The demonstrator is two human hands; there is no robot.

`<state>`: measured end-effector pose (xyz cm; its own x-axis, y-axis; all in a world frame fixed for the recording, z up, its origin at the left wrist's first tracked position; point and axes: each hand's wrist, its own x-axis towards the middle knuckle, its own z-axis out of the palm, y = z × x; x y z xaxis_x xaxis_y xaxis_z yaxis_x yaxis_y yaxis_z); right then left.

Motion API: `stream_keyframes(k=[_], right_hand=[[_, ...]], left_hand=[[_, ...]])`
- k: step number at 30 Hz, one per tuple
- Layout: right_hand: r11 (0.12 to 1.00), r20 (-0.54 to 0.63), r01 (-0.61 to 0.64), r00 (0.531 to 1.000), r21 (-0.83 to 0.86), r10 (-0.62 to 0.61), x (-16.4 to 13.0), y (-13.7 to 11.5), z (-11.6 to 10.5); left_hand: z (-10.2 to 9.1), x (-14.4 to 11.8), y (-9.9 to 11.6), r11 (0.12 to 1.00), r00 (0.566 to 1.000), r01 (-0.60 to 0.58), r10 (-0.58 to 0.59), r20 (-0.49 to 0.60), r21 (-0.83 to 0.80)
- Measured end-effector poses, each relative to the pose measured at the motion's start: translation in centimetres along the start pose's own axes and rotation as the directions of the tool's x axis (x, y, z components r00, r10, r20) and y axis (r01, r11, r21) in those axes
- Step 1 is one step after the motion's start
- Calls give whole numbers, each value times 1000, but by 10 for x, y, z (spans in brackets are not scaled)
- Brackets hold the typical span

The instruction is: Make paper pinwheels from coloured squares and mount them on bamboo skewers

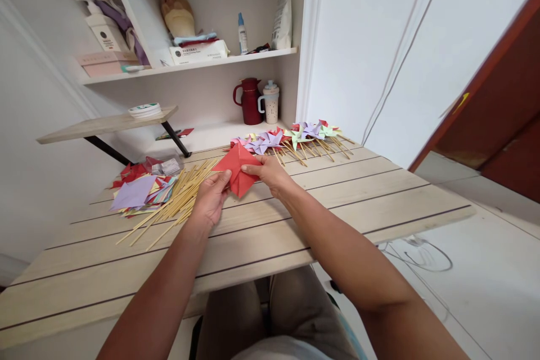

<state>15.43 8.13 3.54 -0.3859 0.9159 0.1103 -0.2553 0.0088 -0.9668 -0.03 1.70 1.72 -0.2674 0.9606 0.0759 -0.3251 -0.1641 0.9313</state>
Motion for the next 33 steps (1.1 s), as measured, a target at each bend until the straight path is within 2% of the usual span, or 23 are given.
stream_keyframes(k=[12, 22, 29, 33], right_hand=[[1000, 14, -7, 1000, 15, 7, -3, -4, 3], [1000, 38, -2, 999, -21, 3, -3, -4, 2], [997, -9, 3, 1000, -75, -3, -5, -6, 5], [995, -31, 17, 999, -94, -20, -5, -8, 5]], left_hand=[[3, -1, -1, 988, 989, -99, 111, -98, 116], [8, -4, 4, 973, 958, -133, 175, -229, 187], [8, -5, 3, 962, 961, -148, 195, -198, 228], [5, -3, -1, 966, 976, -165, 189, -110, 198]])
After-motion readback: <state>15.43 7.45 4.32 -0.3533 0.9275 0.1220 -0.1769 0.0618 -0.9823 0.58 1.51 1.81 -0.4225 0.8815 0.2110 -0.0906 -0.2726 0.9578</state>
